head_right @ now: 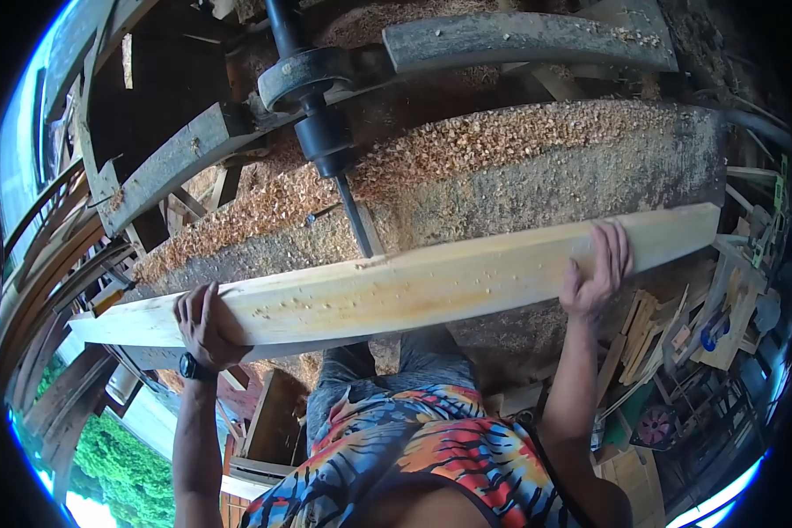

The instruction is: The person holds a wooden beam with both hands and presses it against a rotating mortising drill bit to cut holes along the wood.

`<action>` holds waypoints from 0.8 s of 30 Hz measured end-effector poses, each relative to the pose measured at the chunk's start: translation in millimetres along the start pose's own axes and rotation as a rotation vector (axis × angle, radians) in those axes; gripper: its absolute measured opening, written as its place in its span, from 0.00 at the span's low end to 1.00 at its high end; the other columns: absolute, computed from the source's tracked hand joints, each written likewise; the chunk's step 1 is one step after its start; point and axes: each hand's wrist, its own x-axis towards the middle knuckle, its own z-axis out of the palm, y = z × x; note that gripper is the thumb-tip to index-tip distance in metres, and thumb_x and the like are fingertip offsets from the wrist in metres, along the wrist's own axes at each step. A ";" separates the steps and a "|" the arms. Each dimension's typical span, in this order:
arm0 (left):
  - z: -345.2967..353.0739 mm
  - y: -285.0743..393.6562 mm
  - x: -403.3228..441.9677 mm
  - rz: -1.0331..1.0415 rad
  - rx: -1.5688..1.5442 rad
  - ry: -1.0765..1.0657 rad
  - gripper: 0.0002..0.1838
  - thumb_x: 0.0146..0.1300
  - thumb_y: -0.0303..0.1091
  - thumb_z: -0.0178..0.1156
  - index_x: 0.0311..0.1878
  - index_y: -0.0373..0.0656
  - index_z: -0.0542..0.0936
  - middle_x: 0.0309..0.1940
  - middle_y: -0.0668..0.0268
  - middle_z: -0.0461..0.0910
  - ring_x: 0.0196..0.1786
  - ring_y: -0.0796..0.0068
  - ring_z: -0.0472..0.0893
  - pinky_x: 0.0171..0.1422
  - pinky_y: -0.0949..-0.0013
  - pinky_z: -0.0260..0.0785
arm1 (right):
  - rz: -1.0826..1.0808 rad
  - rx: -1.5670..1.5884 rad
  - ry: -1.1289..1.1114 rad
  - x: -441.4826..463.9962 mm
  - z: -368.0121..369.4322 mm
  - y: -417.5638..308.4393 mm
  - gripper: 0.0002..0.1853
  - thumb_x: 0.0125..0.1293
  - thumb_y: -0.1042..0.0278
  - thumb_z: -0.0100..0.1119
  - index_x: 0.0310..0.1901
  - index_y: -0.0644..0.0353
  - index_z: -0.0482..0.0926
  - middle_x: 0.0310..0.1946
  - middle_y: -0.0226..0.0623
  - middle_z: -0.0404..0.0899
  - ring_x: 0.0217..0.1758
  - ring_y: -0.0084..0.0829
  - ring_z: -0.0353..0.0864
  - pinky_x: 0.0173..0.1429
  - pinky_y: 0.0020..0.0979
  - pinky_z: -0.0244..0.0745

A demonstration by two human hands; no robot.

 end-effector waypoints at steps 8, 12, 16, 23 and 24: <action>-3.6 -2.7 11.8 -0.037 0.020 -0.008 0.61 0.33 0.48 0.83 0.78 0.42 0.74 0.66 0.52 0.80 0.66 0.47 0.79 0.75 0.38 0.63 | -0.013 0.027 -0.003 23.7 5.9 3.6 0.34 0.75 0.44 0.55 0.65 0.71 0.83 0.65 0.54 0.84 0.75 0.60 0.78 0.81 0.58 0.63; -5.7 -10.4 29.7 -0.046 0.021 0.011 0.64 0.31 0.48 0.85 0.79 0.42 0.73 0.66 0.51 0.79 0.68 0.47 0.78 0.75 0.38 0.62 | -0.076 0.032 0.032 62.6 19.8 12.4 0.33 0.74 0.46 0.57 0.65 0.69 0.83 0.65 0.53 0.84 0.75 0.59 0.78 0.81 0.56 0.63; -7.2 -13.7 42.0 -0.066 0.002 0.037 0.65 0.29 0.44 0.87 0.80 0.43 0.72 0.67 0.51 0.79 0.65 0.45 0.78 0.74 0.38 0.63 | -0.094 0.063 0.041 95.1 30.3 15.5 0.31 0.75 0.47 0.60 0.65 0.67 0.83 0.66 0.52 0.84 0.76 0.57 0.78 0.81 0.55 0.63; -5.2 -8.6 30.7 -0.034 -0.007 0.034 0.66 0.27 0.43 0.87 0.80 0.45 0.73 0.66 0.51 0.80 0.66 0.44 0.78 0.75 0.37 0.63 | -0.055 0.040 0.046 62.3 21.6 11.3 0.32 0.75 0.46 0.58 0.66 0.69 0.83 0.66 0.54 0.84 0.76 0.58 0.78 0.82 0.55 0.61; -6.8 -5.5 24.3 -0.057 -0.007 0.000 0.65 0.28 0.44 0.87 0.79 0.45 0.73 0.66 0.50 0.80 0.66 0.44 0.78 0.75 0.37 0.63 | -0.040 0.029 0.030 48.2 15.7 8.5 0.32 0.75 0.46 0.58 0.66 0.69 0.83 0.66 0.54 0.84 0.76 0.58 0.78 0.82 0.55 0.61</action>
